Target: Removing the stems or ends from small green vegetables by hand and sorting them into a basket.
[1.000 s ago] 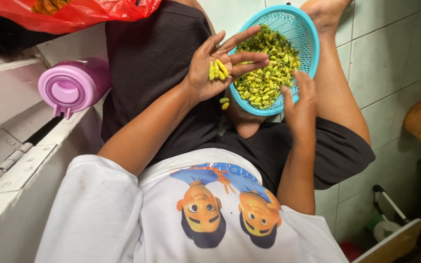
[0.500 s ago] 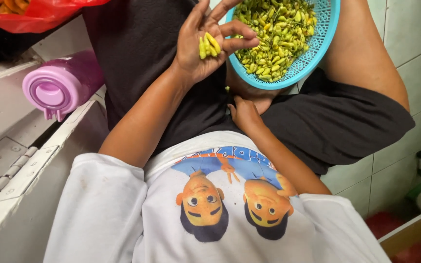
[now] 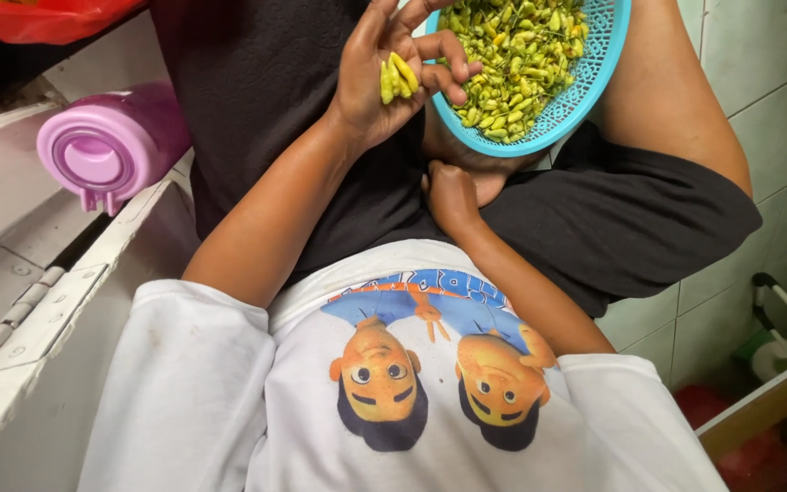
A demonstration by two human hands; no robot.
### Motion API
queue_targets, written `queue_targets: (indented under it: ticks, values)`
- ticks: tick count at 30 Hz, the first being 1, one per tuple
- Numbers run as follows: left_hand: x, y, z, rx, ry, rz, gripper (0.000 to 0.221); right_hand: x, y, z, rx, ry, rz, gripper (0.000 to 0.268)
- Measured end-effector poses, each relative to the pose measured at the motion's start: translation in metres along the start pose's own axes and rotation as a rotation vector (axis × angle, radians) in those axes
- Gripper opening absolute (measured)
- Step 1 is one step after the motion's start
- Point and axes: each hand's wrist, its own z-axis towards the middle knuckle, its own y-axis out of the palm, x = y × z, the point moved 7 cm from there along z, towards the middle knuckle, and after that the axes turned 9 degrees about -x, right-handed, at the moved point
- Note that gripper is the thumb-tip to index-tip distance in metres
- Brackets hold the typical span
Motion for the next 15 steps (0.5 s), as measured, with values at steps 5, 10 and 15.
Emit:
queue_targets:
  ticks: [5, 10, 15]
  values:
    - [0.008, 0.002, -0.007, -0.025, 0.026, 0.110, 0.062, -0.018, -0.032, -0.017, -0.019, -0.068, -0.031, 0.020]
    - [0.008, 0.015, -0.001, -0.094, 0.037, 0.181, 0.054, -0.032, -0.023, -0.019, 0.077, -0.285, -0.056, 0.048]
    - [0.006, 0.013, -0.003, 0.069, -0.057, 0.199, 0.064, -0.058, -0.025, -0.022, 0.103, -0.312, -0.343, 0.035]
